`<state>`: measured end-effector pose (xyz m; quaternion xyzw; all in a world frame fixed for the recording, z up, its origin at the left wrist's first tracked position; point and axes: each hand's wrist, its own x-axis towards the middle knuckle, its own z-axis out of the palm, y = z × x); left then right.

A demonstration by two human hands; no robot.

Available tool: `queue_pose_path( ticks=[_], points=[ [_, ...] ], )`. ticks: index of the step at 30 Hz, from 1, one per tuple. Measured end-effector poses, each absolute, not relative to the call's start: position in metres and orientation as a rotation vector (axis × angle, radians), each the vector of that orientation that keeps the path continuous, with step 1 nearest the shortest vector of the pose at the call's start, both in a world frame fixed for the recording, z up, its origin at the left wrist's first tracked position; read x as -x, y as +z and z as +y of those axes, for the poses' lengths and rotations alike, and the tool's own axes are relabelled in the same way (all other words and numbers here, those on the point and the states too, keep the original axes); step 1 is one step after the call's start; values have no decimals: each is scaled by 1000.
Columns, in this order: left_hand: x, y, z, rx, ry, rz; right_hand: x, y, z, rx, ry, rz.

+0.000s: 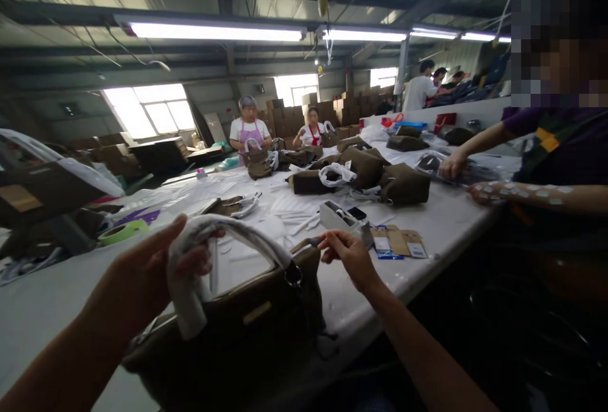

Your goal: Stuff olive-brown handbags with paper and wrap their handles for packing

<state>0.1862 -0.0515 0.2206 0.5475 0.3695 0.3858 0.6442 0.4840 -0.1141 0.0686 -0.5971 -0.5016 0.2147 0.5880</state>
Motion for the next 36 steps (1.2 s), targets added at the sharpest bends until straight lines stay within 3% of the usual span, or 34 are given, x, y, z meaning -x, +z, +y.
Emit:
queue_pose_path(
  ticks=[8,17,26,36],
  points=[
    [-199,220,-45,-1461,1097,847,-526,18,-25,1937,255,-1525],
    [-211,189,-49,-1557,994,957,-517,-15,11,2266,140,-1728],
    [-219,193,-58,-1597,1014,928,-527,15,1,2078,180,-1435],
    [-225,191,-63,-1657,1029,905,-482,75,-102,1376,499,-1153]
  ],
)
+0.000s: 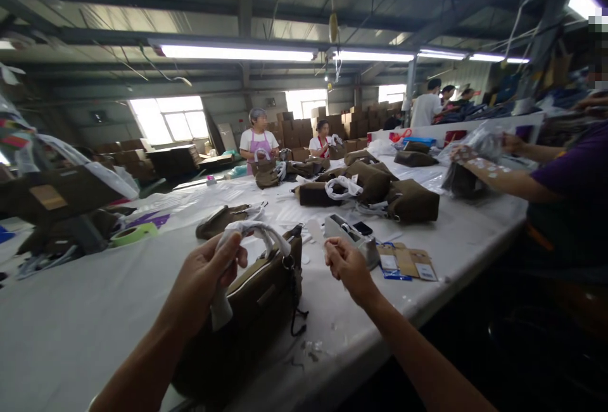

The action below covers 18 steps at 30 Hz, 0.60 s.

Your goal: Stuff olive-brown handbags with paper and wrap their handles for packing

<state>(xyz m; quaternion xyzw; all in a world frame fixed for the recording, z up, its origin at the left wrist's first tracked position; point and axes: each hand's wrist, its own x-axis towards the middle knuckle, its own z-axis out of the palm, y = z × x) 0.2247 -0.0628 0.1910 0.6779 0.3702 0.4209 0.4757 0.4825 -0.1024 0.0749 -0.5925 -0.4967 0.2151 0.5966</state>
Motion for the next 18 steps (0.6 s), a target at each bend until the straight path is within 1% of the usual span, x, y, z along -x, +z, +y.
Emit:
queue_pose_path(
  ticks=[1,3,7,9,11,13,14,18],
  points=[
    [-227,193,-65,-1702,1026,936,-472,80,-115,1279,573,-1127],
    [-232,198,-72,-1800,1001,972,-452,89,-138,1023,823,-1017],
    [-238,205,-80,-1858,879,860,-424,100,-165,580,1484,-738],
    [-237,204,-79,-1832,771,784,-414,99,-169,405,1769,-633],
    [-233,199,-79,-1816,681,717,-404,96,-168,321,1952,-579],
    [-230,194,-79,-1811,689,707,-394,91,-166,386,1949,-594],
    [-229,191,-80,-1813,725,728,-389,89,-165,454,1852,-648],
    [-228,191,-84,-1856,823,828,-379,85,-168,762,1140,-1064]
  ],
)
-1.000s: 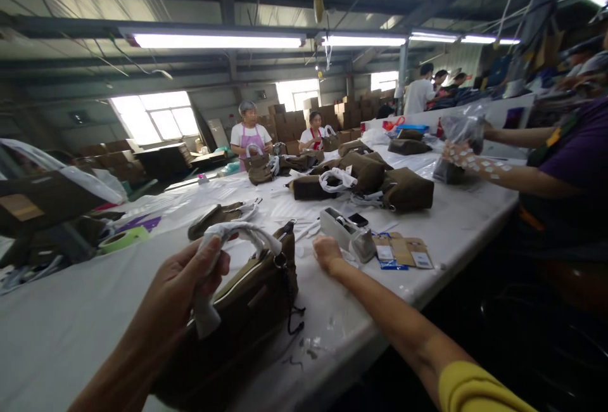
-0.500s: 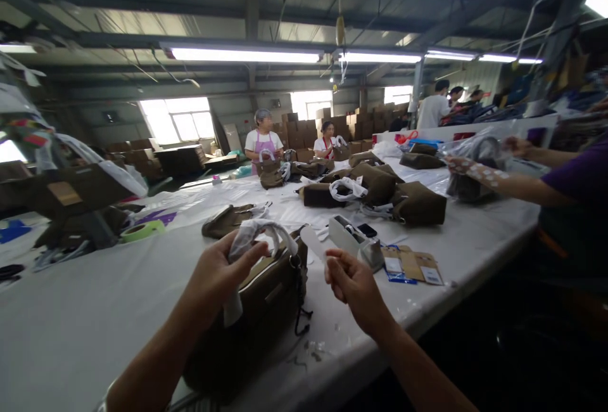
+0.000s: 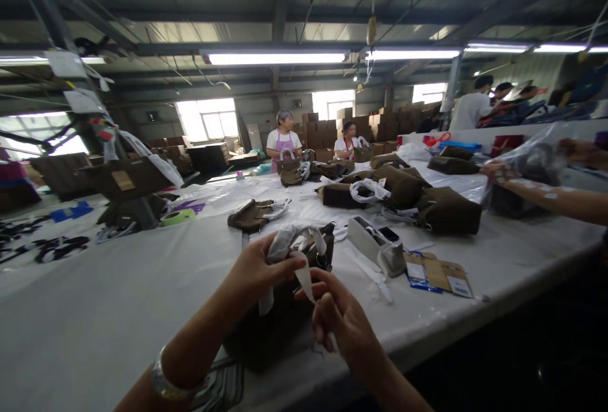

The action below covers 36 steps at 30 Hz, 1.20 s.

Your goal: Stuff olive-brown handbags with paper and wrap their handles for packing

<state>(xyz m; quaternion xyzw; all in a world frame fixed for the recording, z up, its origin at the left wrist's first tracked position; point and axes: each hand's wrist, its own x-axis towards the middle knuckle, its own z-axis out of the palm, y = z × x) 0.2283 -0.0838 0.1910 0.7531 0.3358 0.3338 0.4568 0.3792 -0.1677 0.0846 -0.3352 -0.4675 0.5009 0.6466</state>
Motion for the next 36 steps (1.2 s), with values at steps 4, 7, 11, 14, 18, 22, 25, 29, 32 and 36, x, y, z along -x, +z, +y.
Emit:
queue_pose_path(
  ticks=[4,7,11,14,18,22,25,29,32,36],
  points=[
    [-227,202,-82,-1910,853,803,-385,87,-170,1004,827,-1229],
    [-225,207,-79,-1834,906,770,-388,89,-164,1033,979,-1185],
    [-226,204,-86,-1777,827,767,-383,95,-152,988,1090,-1055],
    [-228,202,-99,-1832,746,719,-376,110,-151,868,1086,-983],
    [-220,201,-109,-1769,687,719,-372,129,-160,799,1085,-1060],
    [-206,197,-105,-1682,711,791,-373,135,-163,876,1029,-1195],
    [-203,194,-98,-1574,728,842,-375,140,-161,954,929,-1289],
    [-207,198,-91,-1559,738,843,-378,151,-158,963,982,-1286],
    [-209,206,-89,-1694,815,766,-380,159,-159,962,1078,-1273],
    [-211,216,-92,-1810,1016,819,-384,167,-174,1082,975,-1347]
  ],
)
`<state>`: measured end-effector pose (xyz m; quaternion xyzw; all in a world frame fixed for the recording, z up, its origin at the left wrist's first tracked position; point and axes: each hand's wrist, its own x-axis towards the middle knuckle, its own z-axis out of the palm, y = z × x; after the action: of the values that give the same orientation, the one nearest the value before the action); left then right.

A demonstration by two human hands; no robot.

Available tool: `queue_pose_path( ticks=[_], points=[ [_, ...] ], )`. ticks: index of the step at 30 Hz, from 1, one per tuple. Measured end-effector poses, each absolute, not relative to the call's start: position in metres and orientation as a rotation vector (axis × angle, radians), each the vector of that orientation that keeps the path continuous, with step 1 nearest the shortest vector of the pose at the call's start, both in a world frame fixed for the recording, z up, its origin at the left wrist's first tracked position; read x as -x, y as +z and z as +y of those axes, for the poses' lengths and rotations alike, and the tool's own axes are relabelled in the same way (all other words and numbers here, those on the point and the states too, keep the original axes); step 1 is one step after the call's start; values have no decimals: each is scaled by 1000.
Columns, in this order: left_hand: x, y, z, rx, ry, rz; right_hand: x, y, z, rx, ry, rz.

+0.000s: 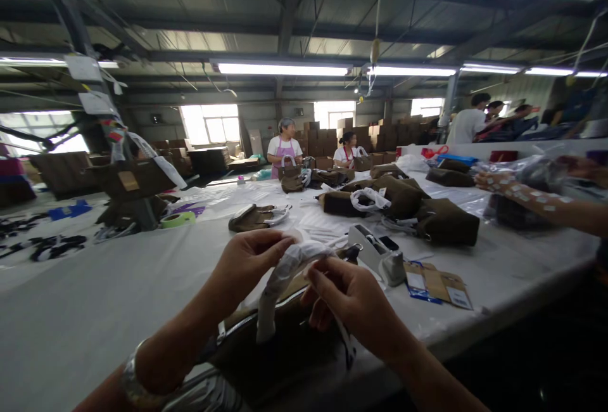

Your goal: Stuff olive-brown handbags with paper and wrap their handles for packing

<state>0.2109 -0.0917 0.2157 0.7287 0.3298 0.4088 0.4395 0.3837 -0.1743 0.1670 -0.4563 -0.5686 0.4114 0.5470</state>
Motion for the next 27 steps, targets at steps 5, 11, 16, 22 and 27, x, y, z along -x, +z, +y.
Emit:
queue_pose_path(
  ticks=[5,11,16,22,27],
  points=[
    [-215,222,-104,-1807,1165,827,-386,174,-197,979,903,-1276],
    [-214,230,-106,-1767,1262,771,-398,186,-188,440,1341,-1258],
    [-214,232,-102,-1752,1277,699,-395,193,-177,725,923,-1440],
    [-216,231,-104,-1870,1447,623,-391,203,-166,954,883,-1509],
    [-212,225,-106,-2106,1557,648,-397,212,-160,941,1053,-1539]
  ],
)
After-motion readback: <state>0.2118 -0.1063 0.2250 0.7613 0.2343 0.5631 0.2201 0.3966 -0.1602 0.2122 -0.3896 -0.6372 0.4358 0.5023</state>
